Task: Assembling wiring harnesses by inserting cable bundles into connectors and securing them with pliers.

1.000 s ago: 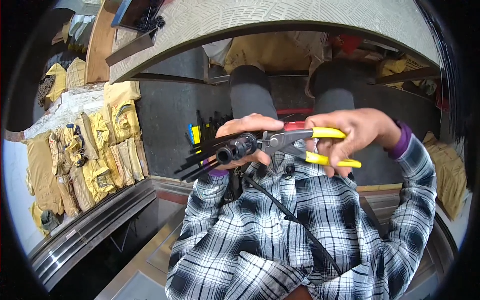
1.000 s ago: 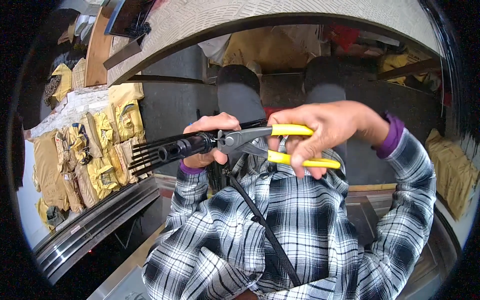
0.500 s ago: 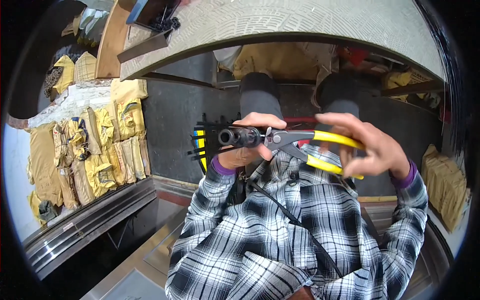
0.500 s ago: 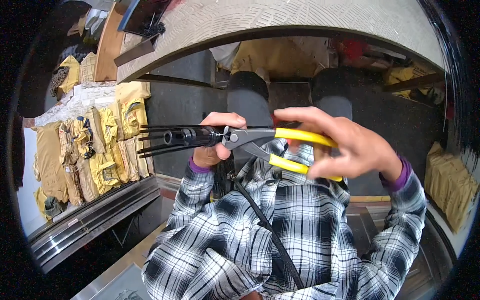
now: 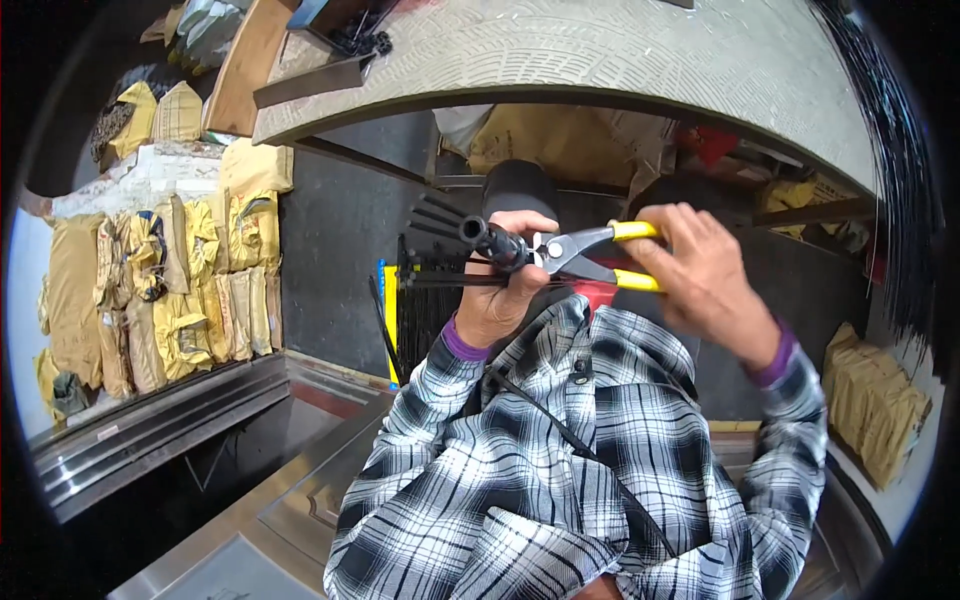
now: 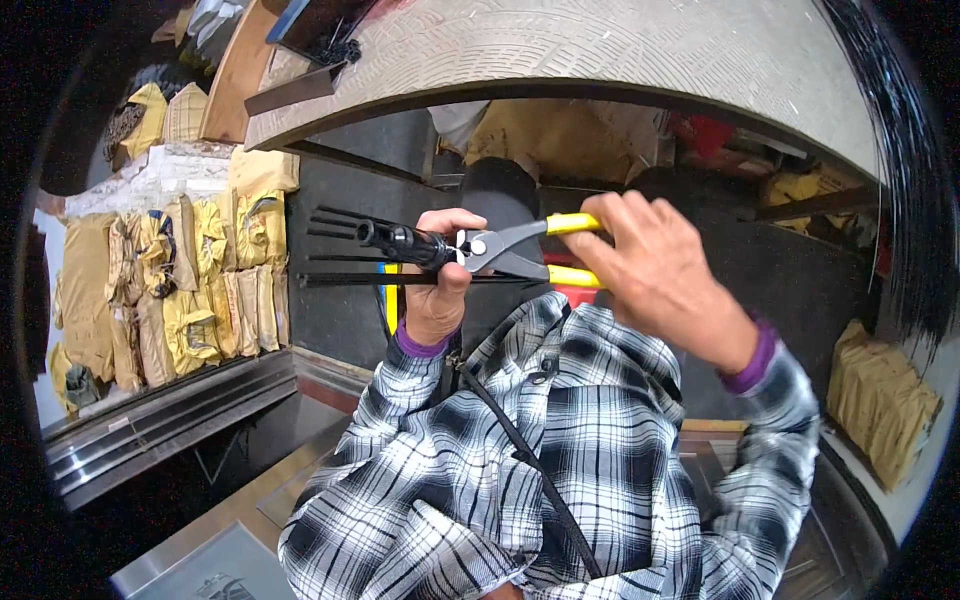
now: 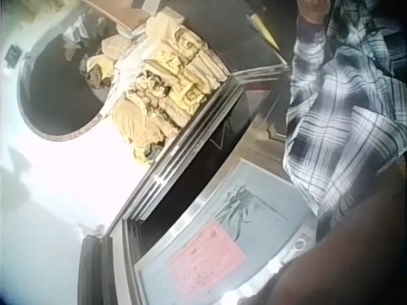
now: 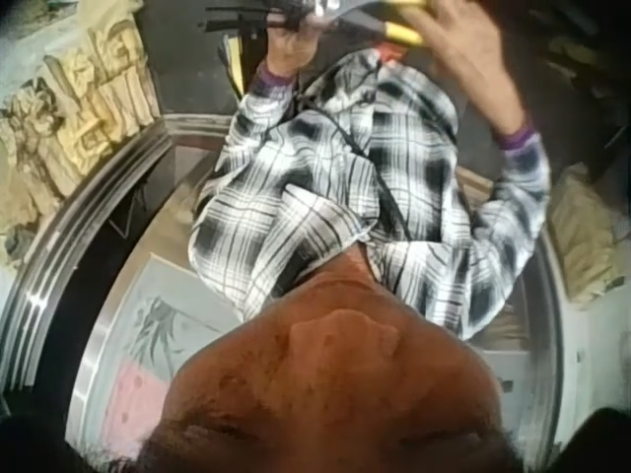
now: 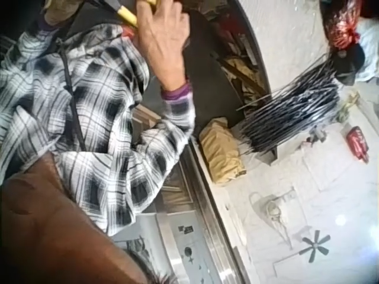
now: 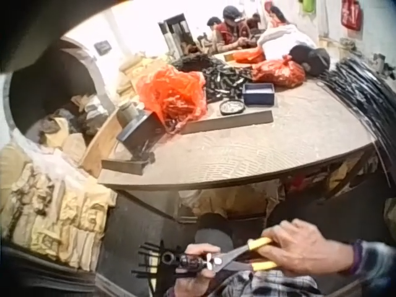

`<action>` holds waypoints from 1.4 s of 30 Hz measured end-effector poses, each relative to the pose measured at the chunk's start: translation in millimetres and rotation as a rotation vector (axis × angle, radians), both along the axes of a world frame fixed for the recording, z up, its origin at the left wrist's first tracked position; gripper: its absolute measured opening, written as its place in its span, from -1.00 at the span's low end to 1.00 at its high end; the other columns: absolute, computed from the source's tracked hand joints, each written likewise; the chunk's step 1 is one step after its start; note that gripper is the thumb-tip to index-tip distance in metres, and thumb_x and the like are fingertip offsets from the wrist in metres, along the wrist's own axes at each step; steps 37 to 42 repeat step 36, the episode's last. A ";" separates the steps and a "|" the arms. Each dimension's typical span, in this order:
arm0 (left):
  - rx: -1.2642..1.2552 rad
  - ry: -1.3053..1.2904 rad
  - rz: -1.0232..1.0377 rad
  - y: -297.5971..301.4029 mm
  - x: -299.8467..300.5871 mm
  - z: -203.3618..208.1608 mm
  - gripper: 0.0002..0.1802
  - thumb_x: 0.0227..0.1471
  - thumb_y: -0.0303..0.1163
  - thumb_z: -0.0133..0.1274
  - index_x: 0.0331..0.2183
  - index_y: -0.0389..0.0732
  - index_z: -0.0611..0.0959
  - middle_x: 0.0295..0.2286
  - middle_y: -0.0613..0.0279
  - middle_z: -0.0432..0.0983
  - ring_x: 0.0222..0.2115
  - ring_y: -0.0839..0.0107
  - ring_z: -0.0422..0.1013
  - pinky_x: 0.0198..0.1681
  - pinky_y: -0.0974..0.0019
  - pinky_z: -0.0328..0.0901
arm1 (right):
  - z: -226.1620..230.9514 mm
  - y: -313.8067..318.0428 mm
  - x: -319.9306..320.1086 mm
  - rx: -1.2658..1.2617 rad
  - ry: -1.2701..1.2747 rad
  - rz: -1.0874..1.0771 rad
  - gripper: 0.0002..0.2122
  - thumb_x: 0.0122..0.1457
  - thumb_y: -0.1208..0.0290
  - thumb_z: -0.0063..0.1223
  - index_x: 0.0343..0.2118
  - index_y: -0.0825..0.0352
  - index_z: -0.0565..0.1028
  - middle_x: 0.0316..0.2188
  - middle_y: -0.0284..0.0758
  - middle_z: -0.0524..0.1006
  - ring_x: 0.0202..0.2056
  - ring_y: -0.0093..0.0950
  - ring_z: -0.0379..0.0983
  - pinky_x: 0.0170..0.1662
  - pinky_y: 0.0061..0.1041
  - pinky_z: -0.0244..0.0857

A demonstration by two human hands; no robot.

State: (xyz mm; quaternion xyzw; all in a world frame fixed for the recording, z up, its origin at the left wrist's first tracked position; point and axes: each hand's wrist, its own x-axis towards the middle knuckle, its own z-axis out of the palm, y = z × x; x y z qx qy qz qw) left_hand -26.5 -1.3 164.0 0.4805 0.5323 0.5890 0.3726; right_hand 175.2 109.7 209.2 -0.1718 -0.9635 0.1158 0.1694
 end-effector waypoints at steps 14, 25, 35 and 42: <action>-0.032 -0.141 -0.198 13.8 -8.2 22.1 -0.03 -0.05 0.37 -0.56 -0.25 -0.41 0.48 -0.45 0.19 0.38 -0.41 0.53 0.32 -0.35 0.48 0.22 | 7.3 11.1 6.3 -1.792 -0.138 0.246 -0.67 0.10 0.17 -0.02 -0.50 0.39 0.30 -0.53 -0.19 0.44 -0.63 -0.54 0.38 -0.55 -0.60 0.26; 0.093 -0.362 -0.076 16.0 -18.3 2.0 -0.27 0.01 0.22 -0.29 -0.30 -0.36 0.47 -0.48 0.19 0.40 -0.48 0.48 0.34 -0.43 0.47 0.23 | -34.3 -29.0 -28.0 -1.754 0.337 0.117 -0.72 0.10 0.25 -0.05 -0.35 0.32 0.15 -0.56 -0.13 0.40 -0.71 -0.46 0.36 -0.66 -0.59 0.26; 0.160 -0.337 -0.076 9.6 -14.9 -3.4 -0.39 0.03 0.14 -0.21 -0.24 -0.27 0.45 -0.52 0.26 0.36 -0.50 0.54 0.28 -0.40 0.43 0.20 | 37.5 26.1 -23.3 -1.022 -0.230 0.135 -0.60 0.06 0.50 -0.03 -0.01 0.30 0.18 -0.47 -0.25 0.45 -0.60 -0.47 0.46 -0.53 -0.55 0.35; 0.163 -0.321 -0.076 9.1 -14.4 -3.5 -0.40 0.03 0.14 -0.21 -0.24 -0.26 0.45 -0.52 0.26 0.36 -0.50 0.54 0.28 -0.41 0.43 0.21 | 43.2 26.9 -24.3 -0.990 -0.320 0.127 -0.58 0.07 0.48 -0.03 0.00 0.27 0.17 -0.45 -0.25 0.46 -0.60 -0.45 0.47 -0.52 -0.54 0.36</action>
